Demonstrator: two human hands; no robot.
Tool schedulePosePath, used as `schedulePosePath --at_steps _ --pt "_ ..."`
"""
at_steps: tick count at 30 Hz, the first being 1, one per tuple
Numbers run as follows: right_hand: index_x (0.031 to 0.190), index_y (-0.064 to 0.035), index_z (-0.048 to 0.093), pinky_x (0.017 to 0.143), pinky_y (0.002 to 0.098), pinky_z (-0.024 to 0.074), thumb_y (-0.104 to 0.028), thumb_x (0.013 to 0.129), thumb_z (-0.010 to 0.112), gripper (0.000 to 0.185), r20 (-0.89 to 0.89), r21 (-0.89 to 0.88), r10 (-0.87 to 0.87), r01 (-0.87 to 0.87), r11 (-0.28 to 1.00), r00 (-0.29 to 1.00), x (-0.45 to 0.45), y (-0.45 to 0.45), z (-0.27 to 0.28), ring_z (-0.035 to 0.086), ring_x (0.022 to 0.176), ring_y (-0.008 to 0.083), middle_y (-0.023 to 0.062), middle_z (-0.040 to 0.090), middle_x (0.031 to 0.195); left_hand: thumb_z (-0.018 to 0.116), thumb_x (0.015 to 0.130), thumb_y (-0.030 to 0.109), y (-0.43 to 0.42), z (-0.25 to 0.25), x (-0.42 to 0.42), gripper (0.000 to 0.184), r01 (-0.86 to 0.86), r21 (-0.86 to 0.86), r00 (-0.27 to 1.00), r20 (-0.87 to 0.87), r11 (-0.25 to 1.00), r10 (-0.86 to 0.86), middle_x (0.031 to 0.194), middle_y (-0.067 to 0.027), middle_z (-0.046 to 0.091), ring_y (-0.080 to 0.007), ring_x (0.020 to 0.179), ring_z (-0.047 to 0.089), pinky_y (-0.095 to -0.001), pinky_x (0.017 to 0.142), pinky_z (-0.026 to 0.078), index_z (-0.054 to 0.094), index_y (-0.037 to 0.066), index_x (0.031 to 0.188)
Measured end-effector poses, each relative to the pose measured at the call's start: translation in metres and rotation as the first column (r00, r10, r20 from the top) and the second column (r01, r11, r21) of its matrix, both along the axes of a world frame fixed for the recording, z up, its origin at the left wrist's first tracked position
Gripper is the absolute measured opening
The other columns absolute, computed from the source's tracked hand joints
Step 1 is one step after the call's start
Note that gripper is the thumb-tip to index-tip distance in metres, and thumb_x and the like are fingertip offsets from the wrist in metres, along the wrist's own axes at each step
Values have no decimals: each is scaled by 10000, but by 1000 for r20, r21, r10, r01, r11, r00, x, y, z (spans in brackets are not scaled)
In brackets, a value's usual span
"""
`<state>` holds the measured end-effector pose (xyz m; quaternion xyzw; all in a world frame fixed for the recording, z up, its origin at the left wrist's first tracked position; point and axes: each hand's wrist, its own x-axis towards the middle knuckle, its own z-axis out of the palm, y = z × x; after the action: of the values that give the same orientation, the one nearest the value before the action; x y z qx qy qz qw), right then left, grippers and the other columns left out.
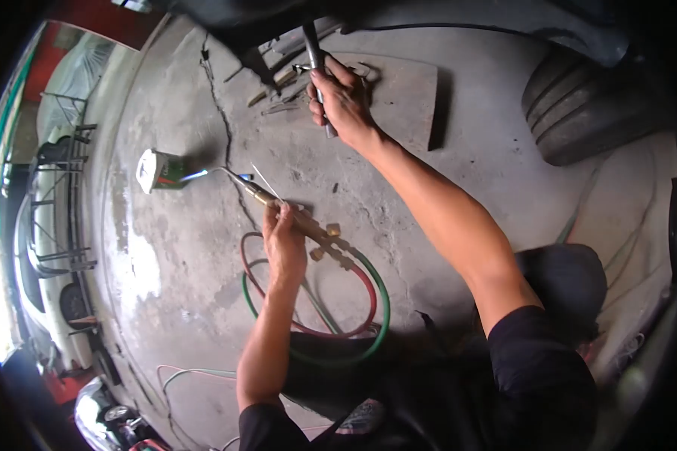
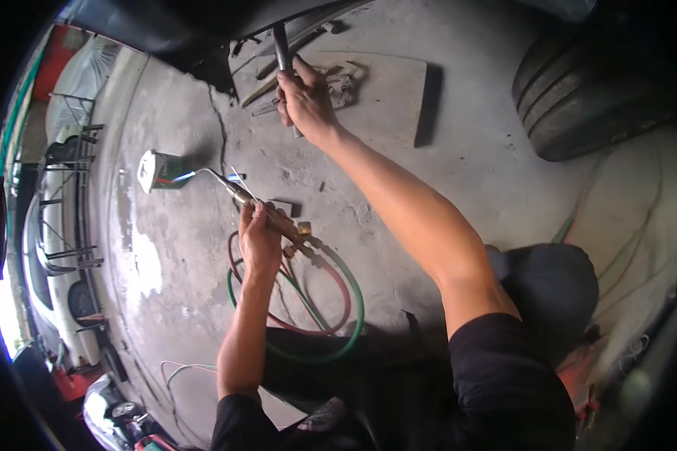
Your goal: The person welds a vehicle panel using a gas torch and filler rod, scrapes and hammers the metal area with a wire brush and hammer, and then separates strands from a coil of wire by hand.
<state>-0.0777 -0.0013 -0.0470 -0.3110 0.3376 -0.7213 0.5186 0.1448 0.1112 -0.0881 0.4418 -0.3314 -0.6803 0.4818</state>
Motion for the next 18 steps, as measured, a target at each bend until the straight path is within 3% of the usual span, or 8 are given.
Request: schedulePosePath --at_steps 4,5,8,12,15,18 --pt "1159 -115 573 424 238 387 -223 1029 525 175 -9 -18 86 -86 996 996 -15 -12 1 466 529 56 7 526 746 515 1032 156 6 7 -23 80 56 -9 998 25 998 -56 949 -78 585 -244 886 613 -424 787 525 504 90 1075" --pt "1300 -131 555 417 233 379 -222 1035 516 283 -12 -29 69 -69 997 998 -17 -9 5 441 515 49 0 506 733 514 1033 157 7 6 -25 82 65 -2 997 31 998 -65 950 -78 585 -244 887 614 -424 787 526 503 89 1079" --pt "1057 -74 524 359 272 375 -194 1060 416 161 10 19 48 -48 999 999 -20 -13 12 452 431 84 -11 468 598 503 1036 143 14 8 -32 91 49 60 996 77 997 -54 961 -80 586 -243 889 616 -424 787 526 497 79 1099" --pt "1104 -63 531 351 313 376 -192 1055 419 178 -89 64 83 -78 995 993 -23 -33 14 462 399 121 30 490 568 501 1033 122 18 12 -41 95 7 83 995 102 997 -16 969 -81 579 -246 890 613 -416 799 519 492 70 1112" --pt "1089 -43 542 437 375 436 -185 1046 432 184 -142 36 2 3 999 990 -18 -31 18 532 466 182 83 545 604 512 1025 107 21 14 -41 102 -13 75 996 93 997 6 976 -85 578 -246 895 609 -410 804 513 489 65 1115" --pt "1074 -35 556 575 434 464 -173 1015 460 178 -341 -59 -114 99 993 933 -10 -46 7 610 611 261 149 595 684 516 1022 100 22 14 -36 110 -10 72 996 85 997 4 986 -89 580 -248 898 608 -410 812 514 484 61 1120"
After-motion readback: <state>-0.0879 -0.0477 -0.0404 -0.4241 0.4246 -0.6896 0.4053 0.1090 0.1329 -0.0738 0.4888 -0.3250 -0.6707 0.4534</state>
